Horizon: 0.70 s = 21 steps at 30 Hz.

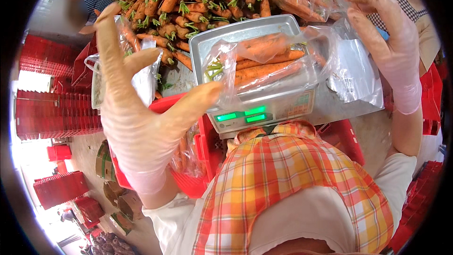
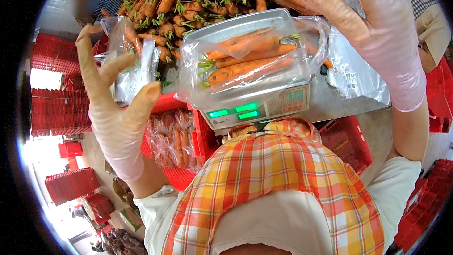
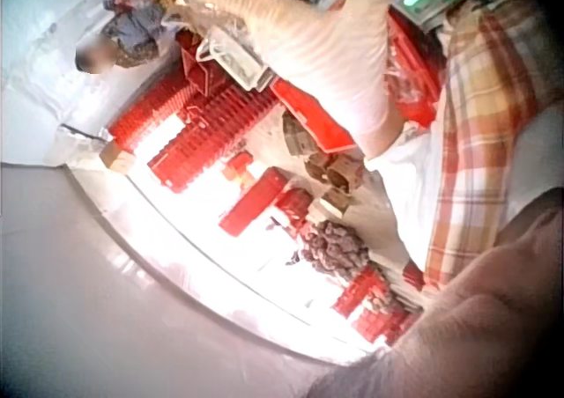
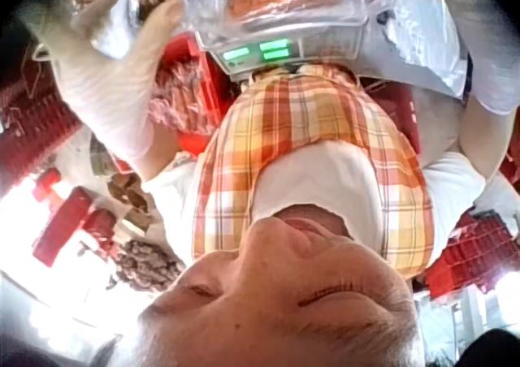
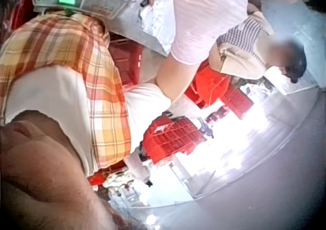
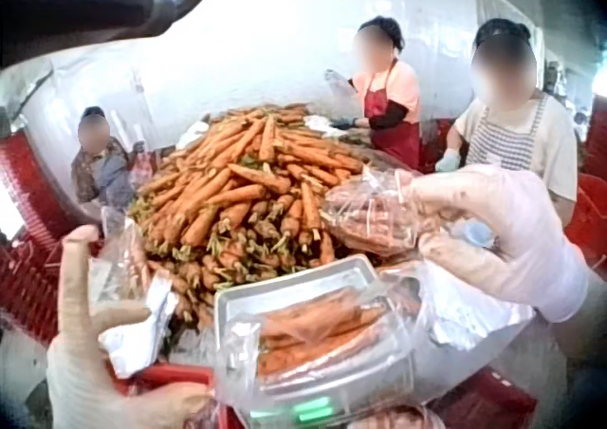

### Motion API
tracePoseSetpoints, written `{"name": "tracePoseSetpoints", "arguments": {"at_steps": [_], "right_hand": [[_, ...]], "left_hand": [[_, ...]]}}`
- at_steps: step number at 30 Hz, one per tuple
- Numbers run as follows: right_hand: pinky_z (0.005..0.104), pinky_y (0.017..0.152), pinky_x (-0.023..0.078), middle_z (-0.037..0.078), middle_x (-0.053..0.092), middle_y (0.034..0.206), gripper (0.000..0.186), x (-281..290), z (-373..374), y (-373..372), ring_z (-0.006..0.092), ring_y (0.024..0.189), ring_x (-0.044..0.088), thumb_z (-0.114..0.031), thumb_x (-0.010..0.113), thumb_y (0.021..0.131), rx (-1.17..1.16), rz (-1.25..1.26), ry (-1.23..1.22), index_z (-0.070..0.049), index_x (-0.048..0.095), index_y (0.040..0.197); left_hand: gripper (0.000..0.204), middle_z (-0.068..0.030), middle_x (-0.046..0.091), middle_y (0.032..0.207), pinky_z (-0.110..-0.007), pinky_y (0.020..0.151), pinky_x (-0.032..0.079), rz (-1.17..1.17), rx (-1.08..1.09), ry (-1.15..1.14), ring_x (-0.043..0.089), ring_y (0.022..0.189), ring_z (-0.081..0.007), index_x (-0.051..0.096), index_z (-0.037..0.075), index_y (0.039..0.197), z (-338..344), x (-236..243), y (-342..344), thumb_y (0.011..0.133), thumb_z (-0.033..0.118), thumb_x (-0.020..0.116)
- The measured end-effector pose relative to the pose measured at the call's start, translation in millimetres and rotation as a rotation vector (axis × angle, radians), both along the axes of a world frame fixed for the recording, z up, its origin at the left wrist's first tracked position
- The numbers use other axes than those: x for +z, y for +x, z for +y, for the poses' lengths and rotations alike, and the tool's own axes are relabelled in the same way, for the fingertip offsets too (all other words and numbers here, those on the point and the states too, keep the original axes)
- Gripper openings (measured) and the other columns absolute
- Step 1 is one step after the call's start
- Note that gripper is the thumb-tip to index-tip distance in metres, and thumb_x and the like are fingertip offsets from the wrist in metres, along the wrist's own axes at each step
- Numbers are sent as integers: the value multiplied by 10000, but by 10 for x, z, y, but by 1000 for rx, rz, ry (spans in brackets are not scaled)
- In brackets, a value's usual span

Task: The person selects loose carrots from a large pile, places them into clear plastic bags, and weighs the bags on a digital scale. After weighing, the person places the filled bags into a red crate. The process is repeated continuously throughout the video.

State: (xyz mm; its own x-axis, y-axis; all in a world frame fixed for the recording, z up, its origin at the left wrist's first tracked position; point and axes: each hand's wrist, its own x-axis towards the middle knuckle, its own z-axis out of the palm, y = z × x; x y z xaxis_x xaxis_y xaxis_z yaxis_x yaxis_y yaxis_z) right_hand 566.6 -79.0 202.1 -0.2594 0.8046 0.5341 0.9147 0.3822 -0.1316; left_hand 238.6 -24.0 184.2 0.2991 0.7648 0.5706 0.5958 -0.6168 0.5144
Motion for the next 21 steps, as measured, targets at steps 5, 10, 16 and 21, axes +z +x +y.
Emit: {"name": "tracePoseSetpoints", "arguments": {"at_steps": [5,10,16,21], "right_hand": [[358,918,493,182,599,1217,586,-114,30,-339,283,1045,620,-240,709,816,-142,-57,26,-44,507,1330],[392,1014,424,213,447,1403,894,-502,82,-90,356,1260,468,-347,758,737,-356,-166,-200,-108,312,1475],[395,856,493,205,657,1011,366,-709,221,317,332,969,635,-206,661,790,-667,-192,-756,-13,629,1100],[324,825,511,165,678,976,202,-484,-14,42,260,892,666,-34,538,844,-312,294,-307,16,646,1007]], "left_hand": [[1136,-118,659,843,-345,754,508,222,86,-17,638,777,-230,337,135,1482,-174,134,339,538,445,889],[1031,-109,615,690,-344,601,503,321,3,31,616,618,-242,380,171,1464,-63,-128,346,595,457,855],[691,-125,642,668,-337,547,506,295,-133,-215,627,560,-244,324,-10,1438,-19,-238,247,838,95,650],[781,-191,619,1178,-229,663,541,-565,-316,-835,638,801,-145,157,56,1516,-201,-179,186,856,-55,559]]}}
